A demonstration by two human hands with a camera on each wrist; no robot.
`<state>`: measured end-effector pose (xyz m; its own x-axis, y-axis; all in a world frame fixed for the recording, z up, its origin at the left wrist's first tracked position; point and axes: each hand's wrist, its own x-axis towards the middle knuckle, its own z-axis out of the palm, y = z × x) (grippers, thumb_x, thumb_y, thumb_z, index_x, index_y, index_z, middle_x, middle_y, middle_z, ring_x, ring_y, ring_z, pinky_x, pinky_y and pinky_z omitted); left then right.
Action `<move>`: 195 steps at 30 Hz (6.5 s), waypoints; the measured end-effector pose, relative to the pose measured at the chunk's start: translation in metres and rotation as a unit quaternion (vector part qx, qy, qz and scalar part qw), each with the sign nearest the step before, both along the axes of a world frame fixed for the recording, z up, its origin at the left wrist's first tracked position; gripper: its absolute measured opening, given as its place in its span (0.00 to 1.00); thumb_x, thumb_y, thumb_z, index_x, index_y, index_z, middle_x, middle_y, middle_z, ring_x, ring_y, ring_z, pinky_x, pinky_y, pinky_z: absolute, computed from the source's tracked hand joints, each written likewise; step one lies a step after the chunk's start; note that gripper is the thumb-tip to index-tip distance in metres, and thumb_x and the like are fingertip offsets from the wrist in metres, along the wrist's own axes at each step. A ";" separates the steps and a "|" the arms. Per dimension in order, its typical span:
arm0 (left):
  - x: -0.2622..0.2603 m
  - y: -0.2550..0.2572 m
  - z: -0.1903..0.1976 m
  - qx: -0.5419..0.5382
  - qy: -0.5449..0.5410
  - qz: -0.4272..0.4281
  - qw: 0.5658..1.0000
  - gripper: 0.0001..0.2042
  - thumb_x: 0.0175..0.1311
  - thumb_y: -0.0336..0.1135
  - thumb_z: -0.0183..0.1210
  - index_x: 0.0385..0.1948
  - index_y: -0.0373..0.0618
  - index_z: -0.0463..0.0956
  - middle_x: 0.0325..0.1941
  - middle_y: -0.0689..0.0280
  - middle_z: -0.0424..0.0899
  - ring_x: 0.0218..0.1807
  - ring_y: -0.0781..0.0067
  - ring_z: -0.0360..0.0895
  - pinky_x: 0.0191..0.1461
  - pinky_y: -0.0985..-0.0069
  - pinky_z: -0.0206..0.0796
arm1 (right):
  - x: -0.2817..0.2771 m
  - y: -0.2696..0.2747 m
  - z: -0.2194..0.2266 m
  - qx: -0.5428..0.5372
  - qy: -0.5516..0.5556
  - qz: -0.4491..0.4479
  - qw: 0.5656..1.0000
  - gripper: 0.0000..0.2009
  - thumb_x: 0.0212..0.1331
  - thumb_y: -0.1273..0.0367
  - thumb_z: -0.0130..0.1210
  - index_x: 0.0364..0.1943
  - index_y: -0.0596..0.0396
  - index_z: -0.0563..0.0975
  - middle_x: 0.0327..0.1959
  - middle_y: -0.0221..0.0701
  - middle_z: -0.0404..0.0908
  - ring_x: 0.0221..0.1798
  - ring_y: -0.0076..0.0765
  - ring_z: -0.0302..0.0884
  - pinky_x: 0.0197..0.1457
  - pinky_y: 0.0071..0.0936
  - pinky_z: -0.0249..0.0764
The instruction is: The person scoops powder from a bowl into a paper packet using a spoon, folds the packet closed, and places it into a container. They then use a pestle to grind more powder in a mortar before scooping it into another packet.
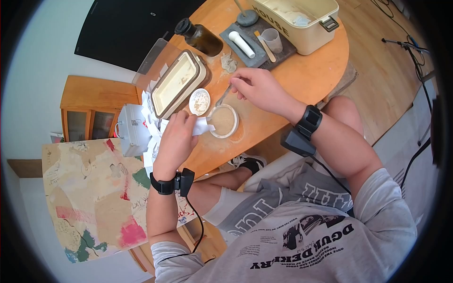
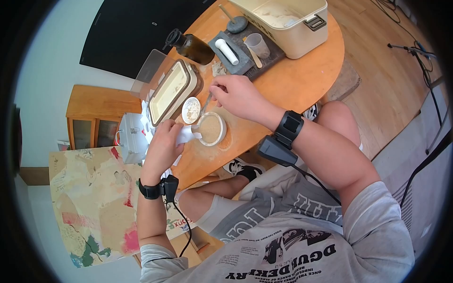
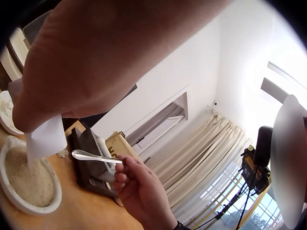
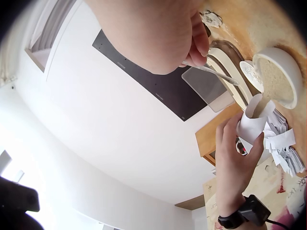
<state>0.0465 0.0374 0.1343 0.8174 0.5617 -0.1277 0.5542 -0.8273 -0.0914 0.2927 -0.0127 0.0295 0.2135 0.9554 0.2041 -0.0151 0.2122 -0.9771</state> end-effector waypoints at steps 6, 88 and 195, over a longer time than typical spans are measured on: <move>0.004 0.001 0.004 0.007 0.015 -0.006 1.000 0.20 0.46 0.23 0.66 0.45 0.37 0.74 0.45 0.55 0.75 0.51 0.51 0.73 0.55 0.62 0.70 | 0.000 0.000 0.000 0.002 -0.003 -0.002 1.000 0.13 0.69 0.67 0.51 0.38 0.64 0.81 0.29 0.39 0.86 0.29 0.34 0.86 0.38 0.31 0.80; 0.051 -0.003 0.020 0.160 0.202 -0.114 0.959 0.15 0.44 0.28 0.65 0.35 0.42 0.74 0.43 0.62 0.73 0.49 0.60 0.72 0.51 0.65 0.65 | 0.003 -0.003 -0.002 0.018 0.000 -0.020 1.000 0.11 0.67 0.68 0.51 0.36 0.62 0.81 0.27 0.40 0.84 0.31 0.40 0.85 0.40 0.34 0.78; -0.083 0.035 -0.124 -0.477 -0.745 0.176 0.433 0.20 0.78 0.48 0.48 0.60 0.41 0.65 0.52 0.57 0.79 0.53 0.66 0.78 0.54 0.68 0.69 | -0.072 0.019 0.014 -0.010 -0.336 0.011 0.942 0.07 0.69 0.68 0.57 0.40 0.60 0.77 0.30 0.33 0.81 0.30 0.25 0.81 0.33 0.24 0.75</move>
